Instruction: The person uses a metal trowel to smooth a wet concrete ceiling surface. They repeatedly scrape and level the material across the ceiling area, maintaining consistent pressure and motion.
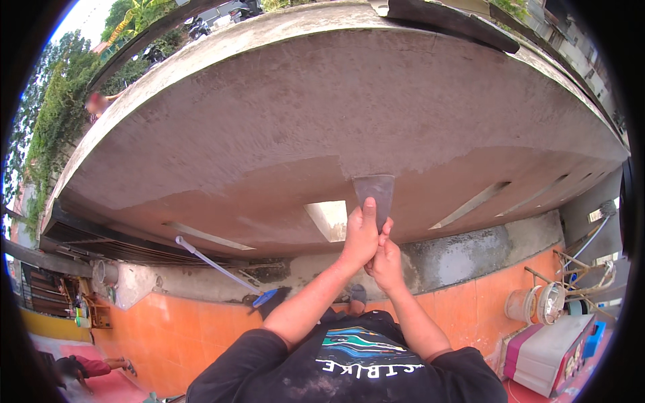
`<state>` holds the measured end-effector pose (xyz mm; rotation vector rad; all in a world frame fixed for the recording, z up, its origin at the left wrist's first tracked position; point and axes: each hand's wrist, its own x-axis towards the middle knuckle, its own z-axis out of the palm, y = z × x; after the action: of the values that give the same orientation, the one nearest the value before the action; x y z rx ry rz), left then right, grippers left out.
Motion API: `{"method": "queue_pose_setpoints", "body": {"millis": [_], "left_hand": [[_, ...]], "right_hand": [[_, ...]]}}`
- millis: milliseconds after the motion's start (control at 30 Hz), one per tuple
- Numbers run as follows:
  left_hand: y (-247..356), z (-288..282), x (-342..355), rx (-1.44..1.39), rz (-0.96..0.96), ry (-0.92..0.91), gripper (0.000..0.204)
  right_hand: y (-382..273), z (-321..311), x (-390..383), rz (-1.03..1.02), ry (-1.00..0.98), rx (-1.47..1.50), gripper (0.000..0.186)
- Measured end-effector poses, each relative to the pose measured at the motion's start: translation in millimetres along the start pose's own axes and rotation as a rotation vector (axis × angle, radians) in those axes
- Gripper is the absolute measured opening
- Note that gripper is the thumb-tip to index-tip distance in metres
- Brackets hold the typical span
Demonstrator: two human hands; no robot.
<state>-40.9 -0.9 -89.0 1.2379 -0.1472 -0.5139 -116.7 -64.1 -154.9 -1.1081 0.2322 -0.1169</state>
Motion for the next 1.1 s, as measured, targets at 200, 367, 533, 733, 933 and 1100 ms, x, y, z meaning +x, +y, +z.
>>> {"method": "queue_pose_setpoints", "body": {"millis": [200,367,533,733,933,1100], "left_hand": [[3.0,2.7,-2.2,-0.038,0.043,0.008,0.058],[0.3,7.4,-1.8,-0.025,0.047,-0.012,0.056],[-0.5,3.1,0.4,0.029,0.019,0.006,0.054],[-4.8,-0.7,3.4,0.004,0.057,-0.057,0.055],[-9.8,5.7,2.0,-0.149,0.064,-0.074,0.056],[-8.1,6.1,0.9,-0.158,0.083,-0.023,0.06]], "right_hand": [[-4.9,-0.1,-2.4,-0.024,-0.024,0.001,0.032],[-9.2,-5.2,-6.1,-0.01,-0.026,0.026,0.034],[0.7,0.8,-2.4,-0.002,0.003,0.058,0.033],[0.9,-1.8,0.5,-0.077,0.024,-0.038,0.033],[-16.5,-11.8,-3.9,-0.058,0.025,-0.195,0.037],[-14.6,-10.1,-2.3,-0.054,-0.011,-0.172,0.038]]}}
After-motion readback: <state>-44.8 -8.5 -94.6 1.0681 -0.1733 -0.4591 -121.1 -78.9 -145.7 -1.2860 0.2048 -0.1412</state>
